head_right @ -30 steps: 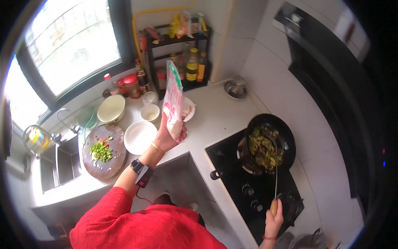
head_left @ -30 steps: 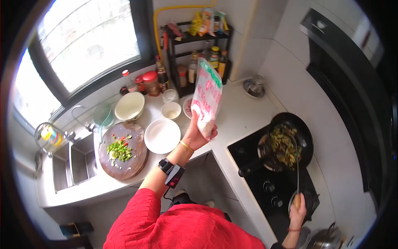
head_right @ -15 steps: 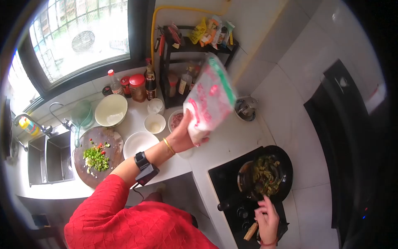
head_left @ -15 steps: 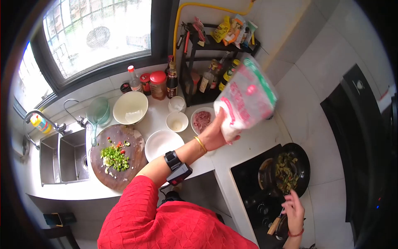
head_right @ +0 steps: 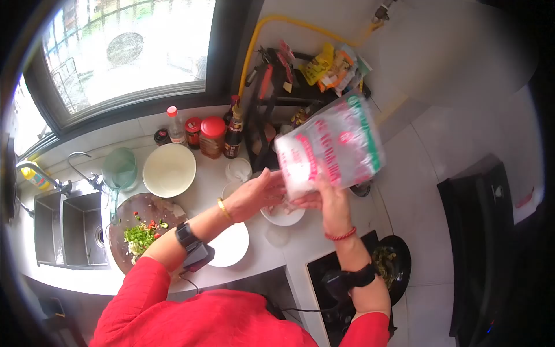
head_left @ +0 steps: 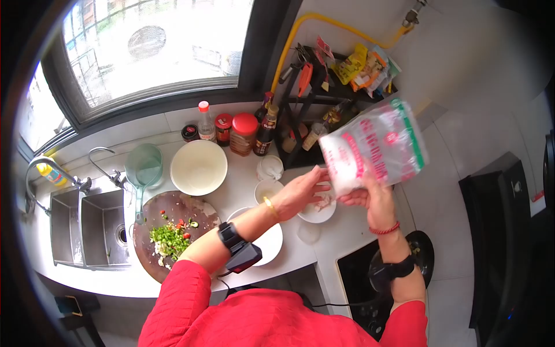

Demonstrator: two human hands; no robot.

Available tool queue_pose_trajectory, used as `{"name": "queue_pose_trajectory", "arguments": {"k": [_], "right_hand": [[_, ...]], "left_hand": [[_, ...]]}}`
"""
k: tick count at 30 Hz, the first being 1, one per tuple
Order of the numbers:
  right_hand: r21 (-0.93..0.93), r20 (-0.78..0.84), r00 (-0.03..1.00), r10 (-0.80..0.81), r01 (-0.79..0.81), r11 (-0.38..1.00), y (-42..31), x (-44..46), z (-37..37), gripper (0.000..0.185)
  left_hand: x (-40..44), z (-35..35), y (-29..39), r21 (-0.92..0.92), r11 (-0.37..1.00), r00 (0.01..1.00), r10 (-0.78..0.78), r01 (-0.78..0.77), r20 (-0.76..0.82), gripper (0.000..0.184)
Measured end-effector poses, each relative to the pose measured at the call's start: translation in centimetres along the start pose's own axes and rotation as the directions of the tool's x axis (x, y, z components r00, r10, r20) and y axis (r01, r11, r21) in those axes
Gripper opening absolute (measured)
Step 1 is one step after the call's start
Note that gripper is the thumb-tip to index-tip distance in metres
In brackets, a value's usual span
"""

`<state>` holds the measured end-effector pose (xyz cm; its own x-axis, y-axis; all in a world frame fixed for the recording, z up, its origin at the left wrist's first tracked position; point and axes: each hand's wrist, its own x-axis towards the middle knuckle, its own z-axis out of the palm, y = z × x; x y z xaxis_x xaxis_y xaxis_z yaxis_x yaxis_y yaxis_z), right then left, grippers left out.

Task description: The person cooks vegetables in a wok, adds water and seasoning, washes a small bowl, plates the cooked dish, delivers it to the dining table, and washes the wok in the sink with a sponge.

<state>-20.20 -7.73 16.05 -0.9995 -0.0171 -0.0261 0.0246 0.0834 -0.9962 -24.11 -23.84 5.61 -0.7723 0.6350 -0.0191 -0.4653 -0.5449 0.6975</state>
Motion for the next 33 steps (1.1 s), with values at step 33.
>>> {"name": "queue_pose_trajectory", "arguments": {"k": [33], "right_hand": [[-0.573,-0.031,0.956,-0.29,0.221,0.789,-2.1,3.9,-6.8,0.036]], "left_hand": [[-31.2,-32.7,6.4,0.242,0.933,0.35,0.14,0.267,-0.926,0.025]]}}
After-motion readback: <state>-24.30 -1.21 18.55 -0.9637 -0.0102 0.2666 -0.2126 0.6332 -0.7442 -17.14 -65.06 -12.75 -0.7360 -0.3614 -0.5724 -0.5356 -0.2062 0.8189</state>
